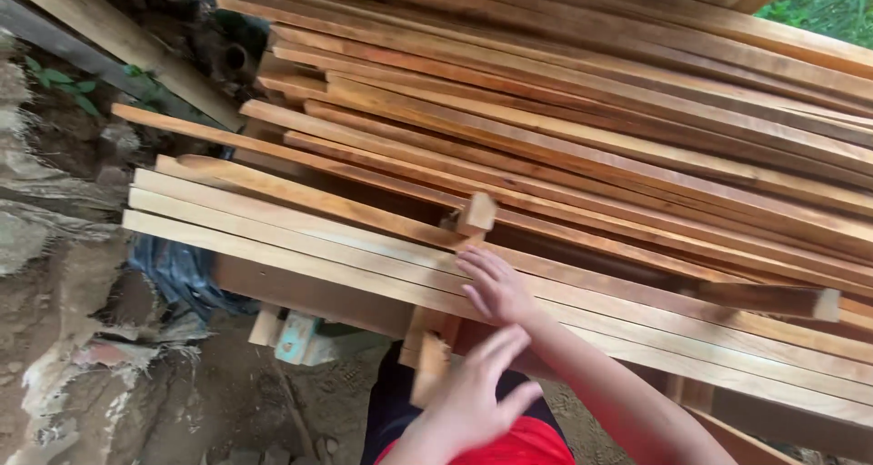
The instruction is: The person gathers several long wooden planks from a stack and aligns them together. They then use a black strap to tie the bundle of planks securely, wrapping the strap around the wood and knotting it by hand.
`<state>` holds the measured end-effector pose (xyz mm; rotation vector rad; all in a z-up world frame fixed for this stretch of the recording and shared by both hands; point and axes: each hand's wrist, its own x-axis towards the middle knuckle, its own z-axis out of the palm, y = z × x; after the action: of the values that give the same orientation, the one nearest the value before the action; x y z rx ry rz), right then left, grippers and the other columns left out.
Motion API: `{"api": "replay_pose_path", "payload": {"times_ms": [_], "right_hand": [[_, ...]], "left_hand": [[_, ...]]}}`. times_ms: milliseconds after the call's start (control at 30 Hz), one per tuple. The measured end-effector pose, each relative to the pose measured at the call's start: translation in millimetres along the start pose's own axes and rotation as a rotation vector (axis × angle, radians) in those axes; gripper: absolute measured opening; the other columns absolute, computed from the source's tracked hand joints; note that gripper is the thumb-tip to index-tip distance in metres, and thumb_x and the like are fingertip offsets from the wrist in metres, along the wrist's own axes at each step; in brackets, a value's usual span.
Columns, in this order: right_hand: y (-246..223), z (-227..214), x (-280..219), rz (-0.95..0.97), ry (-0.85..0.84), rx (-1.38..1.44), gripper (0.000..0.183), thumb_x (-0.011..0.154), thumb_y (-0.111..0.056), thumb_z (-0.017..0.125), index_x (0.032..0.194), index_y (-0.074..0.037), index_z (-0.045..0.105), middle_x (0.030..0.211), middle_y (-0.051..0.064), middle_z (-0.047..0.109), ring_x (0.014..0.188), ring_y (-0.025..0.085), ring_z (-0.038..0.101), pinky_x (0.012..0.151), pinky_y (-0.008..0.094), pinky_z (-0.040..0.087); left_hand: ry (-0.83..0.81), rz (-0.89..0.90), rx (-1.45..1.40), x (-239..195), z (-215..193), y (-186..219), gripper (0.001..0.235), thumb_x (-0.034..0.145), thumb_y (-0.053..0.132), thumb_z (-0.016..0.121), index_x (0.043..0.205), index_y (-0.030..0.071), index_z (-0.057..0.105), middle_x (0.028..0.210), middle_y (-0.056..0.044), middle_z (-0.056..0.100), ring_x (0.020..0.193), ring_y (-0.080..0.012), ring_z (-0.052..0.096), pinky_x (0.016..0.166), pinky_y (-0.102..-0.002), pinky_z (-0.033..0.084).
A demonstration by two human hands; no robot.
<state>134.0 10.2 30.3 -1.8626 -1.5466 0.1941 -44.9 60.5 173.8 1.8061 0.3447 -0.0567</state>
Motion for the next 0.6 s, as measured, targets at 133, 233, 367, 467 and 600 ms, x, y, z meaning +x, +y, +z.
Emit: {"api": "replay_pose_path", "payload": {"times_ms": [133,233,367,467,600], "right_hand": [[-35,63,83,-0.106,-0.063,-0.072,0.054,0.093,-0.026,0.068,0.138,0.004,0.06,0.146,0.019,0.057,0.137,0.036,0.053,0.115,0.052,0.039],[-37,108,123,-0.068,0.084,-0.223,0.053,0.092,-0.03,0.069,0.133,0.003,0.062,0.143,0.022,0.061,0.134,0.038,0.057,0.112,0.052,0.043],[-41,102,194,0.583,-0.306,-0.116,0.06,0.101,-0.055,0.048,0.127,-0.007,0.071,0.122,0.019,0.072,0.116,0.036,0.066,0.102,0.047,0.051],[-20,103,213,0.873,-0.737,-0.062,0.082,0.098,-0.073,0.033,0.124,-0.008,0.077,0.122,0.021,0.074,0.118,0.037,0.067,0.105,0.046,0.051],[1,124,222,0.987,-0.957,0.076,0.104,0.089,-0.092,0.027,0.15,-0.012,0.051,0.16,0.019,0.04,0.15,0.037,0.033,0.122,0.052,0.026]], "left_hand": [[-0.027,0.2,-0.212,-53,-69,1,0.048,0.103,0.033,0.071,0.138,0.001,0.063,0.142,-0.02,0.067,0.141,-0.0276,0.063,0.12,-0.039,0.05],[0.196,-0.151,-0.61,-56,-93,-60,0.044,0.097,0.028,0.066,0.13,-0.001,0.071,0.125,-0.021,0.068,0.109,-0.0317,0.062,0.103,-0.037,0.056],[1.007,-0.428,-0.776,-13,-117,-175,0.072,0.098,0.042,0.059,0.153,0.005,0.031,0.151,-0.017,0.037,0.134,-0.0277,0.045,0.111,-0.039,0.038],[1.062,-0.609,-1.02,22,-106,-233,0.081,0.097,0.052,0.055,0.157,0.009,0.023,0.161,-0.011,0.032,0.145,-0.0235,0.037,0.115,-0.043,0.03],[1.12,-0.522,-1.389,66,-99,-220,0.087,0.09,0.058,0.061,0.157,0.01,0.032,0.16,-0.009,0.041,0.144,-0.0234,0.042,0.118,-0.042,0.033]]}}
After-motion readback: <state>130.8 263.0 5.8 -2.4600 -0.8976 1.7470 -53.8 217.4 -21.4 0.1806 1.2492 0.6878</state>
